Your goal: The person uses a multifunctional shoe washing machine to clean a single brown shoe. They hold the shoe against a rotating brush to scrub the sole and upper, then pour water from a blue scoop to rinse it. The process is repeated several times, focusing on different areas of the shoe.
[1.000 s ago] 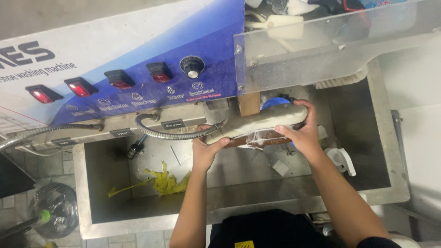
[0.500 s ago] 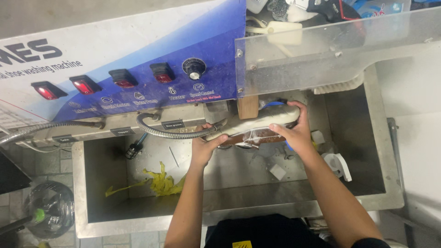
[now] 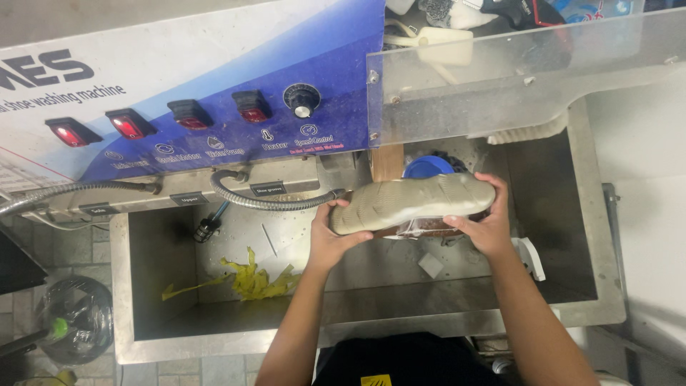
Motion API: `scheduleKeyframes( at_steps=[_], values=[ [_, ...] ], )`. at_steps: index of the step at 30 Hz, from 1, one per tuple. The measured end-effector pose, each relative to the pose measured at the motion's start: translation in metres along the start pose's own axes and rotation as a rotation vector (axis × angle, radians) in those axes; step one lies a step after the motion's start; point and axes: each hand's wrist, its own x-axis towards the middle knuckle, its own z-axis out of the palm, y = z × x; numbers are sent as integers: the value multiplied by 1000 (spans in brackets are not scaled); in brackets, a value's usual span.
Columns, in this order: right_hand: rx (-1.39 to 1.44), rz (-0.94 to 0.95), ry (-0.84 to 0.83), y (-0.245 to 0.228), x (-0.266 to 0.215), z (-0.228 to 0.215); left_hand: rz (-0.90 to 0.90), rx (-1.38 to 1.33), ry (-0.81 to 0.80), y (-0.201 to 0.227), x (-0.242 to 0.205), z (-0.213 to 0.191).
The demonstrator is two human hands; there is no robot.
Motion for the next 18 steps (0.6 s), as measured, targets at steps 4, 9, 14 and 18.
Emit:
scheduleKeyframes(
  at_steps=[4, 9, 14, 18],
  values=[
    [256, 224, 75, 13, 8, 7, -33, 26, 100, -8, 21, 14],
    [285, 208, 110, 20, 23, 18, -142, 33, 116, -26, 46, 15],
    [242, 292, 144, 19, 30, 21, -60, 37, 147, -40, 63, 18],
    [292, 296, 134, 18, 34, 21, -149, 54, 173, -36, 64, 19]
  ],
)
